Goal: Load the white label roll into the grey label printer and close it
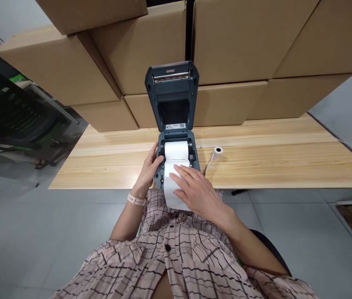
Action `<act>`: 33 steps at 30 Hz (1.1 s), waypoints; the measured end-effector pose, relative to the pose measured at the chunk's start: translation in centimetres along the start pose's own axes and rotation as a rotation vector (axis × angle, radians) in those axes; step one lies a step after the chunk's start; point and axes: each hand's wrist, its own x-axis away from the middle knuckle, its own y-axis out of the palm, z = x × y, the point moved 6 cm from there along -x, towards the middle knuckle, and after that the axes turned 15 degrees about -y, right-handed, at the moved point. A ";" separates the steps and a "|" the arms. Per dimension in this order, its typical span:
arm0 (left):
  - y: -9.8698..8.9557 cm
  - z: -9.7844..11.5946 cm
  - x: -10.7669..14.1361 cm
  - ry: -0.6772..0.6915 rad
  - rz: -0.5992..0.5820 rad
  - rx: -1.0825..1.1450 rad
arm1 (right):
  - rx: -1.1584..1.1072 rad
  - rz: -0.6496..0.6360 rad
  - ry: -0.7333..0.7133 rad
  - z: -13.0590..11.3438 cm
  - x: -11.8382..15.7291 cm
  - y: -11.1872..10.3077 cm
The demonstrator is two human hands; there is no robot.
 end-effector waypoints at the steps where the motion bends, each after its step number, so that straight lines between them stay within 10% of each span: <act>1: 0.1 -0.1 0.4 -0.020 0.001 0.009 | -0.003 0.004 0.002 0.0 0.0 0.1; 9: 1.3 -0.7 4.3 -0.067 0.000 -0.052 | -0.225 0.187 -0.071 1.2 0.0 -2.9; 15: 1.1 -1.1 5.7 -0.085 0.015 -0.099 | -0.266 0.953 0.334 16.1 -2.8 -10.5; 21: 1.0 -1.7 6.6 -0.102 0.013 -0.064 | -0.671 0.668 0.425 26.3 -13.4 -10.0; 26: 1.0 -1.9 6.8 -0.097 -0.042 -0.046 | -0.715 0.704 0.259 21.0 -14.6 -9.7; 33: -0.1 -2.9 7.4 -0.082 -0.067 -0.026 | -0.444 0.551 0.142 8.1 -4.9 -6.9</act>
